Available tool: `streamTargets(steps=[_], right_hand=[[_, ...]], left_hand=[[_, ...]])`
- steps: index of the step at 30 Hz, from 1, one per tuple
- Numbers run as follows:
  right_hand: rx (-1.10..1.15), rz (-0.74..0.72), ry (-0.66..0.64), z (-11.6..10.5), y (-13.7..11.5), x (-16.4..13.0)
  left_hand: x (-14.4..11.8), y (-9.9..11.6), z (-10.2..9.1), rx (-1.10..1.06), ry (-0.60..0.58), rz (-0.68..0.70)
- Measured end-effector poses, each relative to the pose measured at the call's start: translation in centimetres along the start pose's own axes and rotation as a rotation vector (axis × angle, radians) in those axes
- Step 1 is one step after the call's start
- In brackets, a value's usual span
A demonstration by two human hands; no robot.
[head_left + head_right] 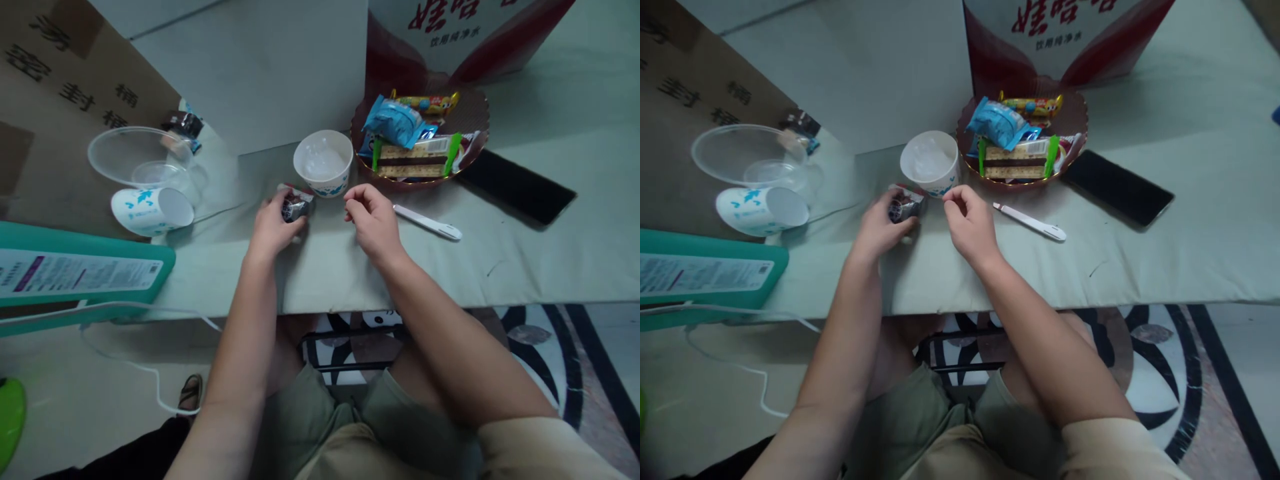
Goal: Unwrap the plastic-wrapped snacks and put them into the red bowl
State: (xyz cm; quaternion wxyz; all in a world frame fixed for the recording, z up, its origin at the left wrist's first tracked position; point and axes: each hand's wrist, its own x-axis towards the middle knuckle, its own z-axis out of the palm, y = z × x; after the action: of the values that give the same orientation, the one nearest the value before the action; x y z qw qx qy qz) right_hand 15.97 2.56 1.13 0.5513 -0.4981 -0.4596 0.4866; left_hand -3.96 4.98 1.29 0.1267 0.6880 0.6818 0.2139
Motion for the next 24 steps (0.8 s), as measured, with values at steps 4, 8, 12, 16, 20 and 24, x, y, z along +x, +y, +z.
streamTargets(steps=[4, 8, 12, 16, 20, 24], right_hand=[[-0.056, -0.024, -0.041, 0.4, 0.5, -0.6], [-0.138, -0.057, -0.094, 0.7, 0.5, -1.5], [-0.192, -0.169, -0.17, 0.4, 0.5, -2.3], [-0.161, -0.094, -0.246, -0.2, 1.3, -2.9], [-0.199, 0.028, -0.156, -1.1, 2.0, -3.3], [-0.493, -0.085, -0.055, -3.6, 1.4, -3.0]], left_hand=[[-1.0, -2.0, -0.8, -0.3, -0.001, -0.084], [-3.0, -1.5, -2.3, -0.783, -0.174, -0.075], [-4.7, 0.4, -1.3, -0.983, -0.484, -0.03], [-5.1, 0.9, 0.1, -1.024, -0.637, -0.044], [-5.0, 0.3, 1.0, -1.138, -0.622, -0.129], [-4.6, -0.3, 1.8, -0.957, -0.306, -0.126]])
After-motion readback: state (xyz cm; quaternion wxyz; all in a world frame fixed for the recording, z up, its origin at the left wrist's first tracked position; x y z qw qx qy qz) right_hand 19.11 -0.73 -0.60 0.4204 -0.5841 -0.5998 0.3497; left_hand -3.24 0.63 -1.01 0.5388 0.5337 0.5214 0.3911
